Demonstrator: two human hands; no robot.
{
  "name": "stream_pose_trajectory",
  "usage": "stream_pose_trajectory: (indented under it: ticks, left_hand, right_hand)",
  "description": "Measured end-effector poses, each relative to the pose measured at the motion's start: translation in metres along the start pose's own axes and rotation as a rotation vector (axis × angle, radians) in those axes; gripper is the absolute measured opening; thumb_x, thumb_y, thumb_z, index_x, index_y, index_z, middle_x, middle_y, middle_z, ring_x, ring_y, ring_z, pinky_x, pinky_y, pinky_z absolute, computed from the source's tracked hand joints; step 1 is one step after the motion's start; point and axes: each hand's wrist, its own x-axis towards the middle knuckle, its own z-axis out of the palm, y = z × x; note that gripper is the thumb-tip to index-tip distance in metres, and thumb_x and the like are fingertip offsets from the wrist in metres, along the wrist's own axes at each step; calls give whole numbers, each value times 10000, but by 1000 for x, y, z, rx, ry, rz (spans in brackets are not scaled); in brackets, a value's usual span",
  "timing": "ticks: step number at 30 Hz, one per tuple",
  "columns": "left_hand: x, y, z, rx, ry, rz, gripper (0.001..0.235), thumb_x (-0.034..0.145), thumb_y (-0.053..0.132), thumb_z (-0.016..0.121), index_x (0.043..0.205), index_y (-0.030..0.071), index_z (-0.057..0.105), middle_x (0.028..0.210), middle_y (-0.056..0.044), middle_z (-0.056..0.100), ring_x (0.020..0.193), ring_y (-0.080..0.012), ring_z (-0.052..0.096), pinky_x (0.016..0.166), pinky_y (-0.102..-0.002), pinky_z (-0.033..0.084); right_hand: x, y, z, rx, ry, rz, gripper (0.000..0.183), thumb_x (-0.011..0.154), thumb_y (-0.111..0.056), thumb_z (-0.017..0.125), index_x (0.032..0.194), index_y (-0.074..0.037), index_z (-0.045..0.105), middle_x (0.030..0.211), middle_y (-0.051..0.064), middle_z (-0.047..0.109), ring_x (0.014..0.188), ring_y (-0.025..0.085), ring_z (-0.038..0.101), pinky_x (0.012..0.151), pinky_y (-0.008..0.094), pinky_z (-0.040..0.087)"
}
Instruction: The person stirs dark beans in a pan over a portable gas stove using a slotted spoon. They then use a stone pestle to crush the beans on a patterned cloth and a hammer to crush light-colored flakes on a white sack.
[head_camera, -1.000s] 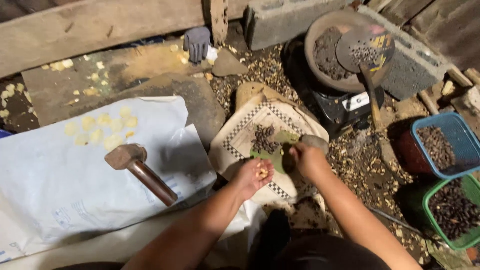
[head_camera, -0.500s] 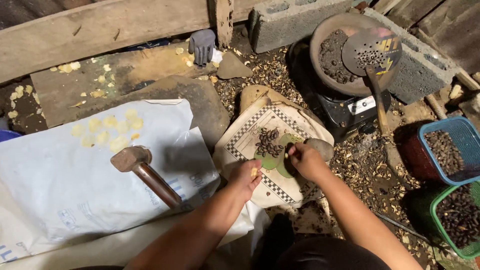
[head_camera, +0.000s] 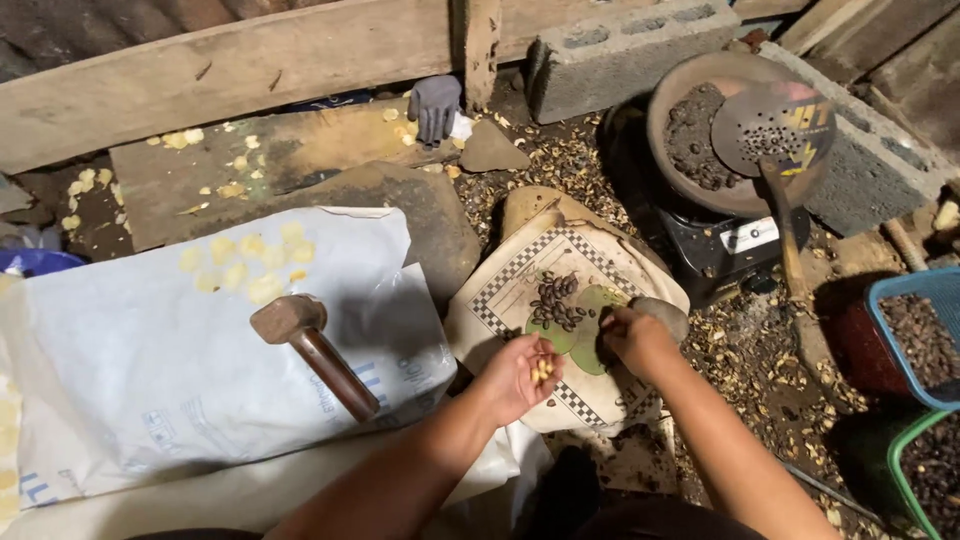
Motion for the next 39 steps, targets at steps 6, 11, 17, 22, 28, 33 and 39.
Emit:
stream_pose_trajectory:
  ticks: [6, 11, 17, 22, 28, 33, 39]
  left_hand:
    - [-38, 19, 21, -277, -670, -138, 281, 1062, 271, 487, 948, 66, 643, 1155, -155, 721, 866, -224, 681, 523, -227, 503]
    - [-91, 66, 87, -223, -442, 101, 283, 978, 304, 472, 1003, 81, 645, 1113, -176, 711, 1005, -276, 708, 819, -339, 596]
    - [90, -3, -68, -306, -53, 115, 215, 1030, 307, 602, 977, 102, 639, 947, -74, 672, 839, -214, 685, 678, -319, 565]
    - [-23, 30, -9, -388, -740, -121, 248, 1101, 242, 507, 1063, 38, 643, 1199, -212, 710, 926, -281, 718, 566, -271, 558]
    - [-61, 49, 59, -239, -466, 7, 301, 1009, 277, 442, 1051, 63, 650, 1192, -190, 699, 1098, -306, 689, 787, -337, 617]
    - [77, -29, -40, -130, 170, 193, 144, 996, 101, 570, 1086, 9, 636, 1054, -138, 689, 957, -247, 646, 882, -352, 608]
    - [19, -25, 10, -232, -62, 75, 257, 969, 233, 522, 1060, 53, 682, 948, -78, 686, 823, -203, 677, 771, -328, 611]
  right_hand:
    - [-14, -29, -21, -161, -5, 4, 371, 978, -328, 623, 1278, -111, 651, 991, 234, 741, 901, 415, 724, 845, 477, 572]
    - [-12, -11, -42, 673, -43, 247, 199, 971, -237, 651, 893, -56, 678, 861, 50, 786, 628, 172, 628, 610, 346, 550]
    - [6, 29, -12, 621, 78, 143, 384, 978, -237, 771, 779, 31, 582, 693, 37, 537, 603, 117, 411, 547, 292, 380]
    - [-5, -3, -24, 1039, -204, 334, 216, 956, -246, 662, 928, -46, 740, 764, 22, 690, 647, 118, 617, 622, 282, 514]
    - [-19, -50, -6, 190, 152, -57, 132, 914, -195, 715, 967, -75, 733, 843, 83, 772, 726, 234, 736, 893, 430, 544]
    - [-15, -44, 13, 35, 188, -236, 130, 828, -64, 745, 936, -28, 683, 858, 187, 730, 815, 331, 694, 774, 401, 584]
    - [-64, -132, -75, 339, -329, -212, 402, 741, -199, 843, 1124, -136, 739, 939, 113, 823, 868, 267, 764, 805, 335, 593]
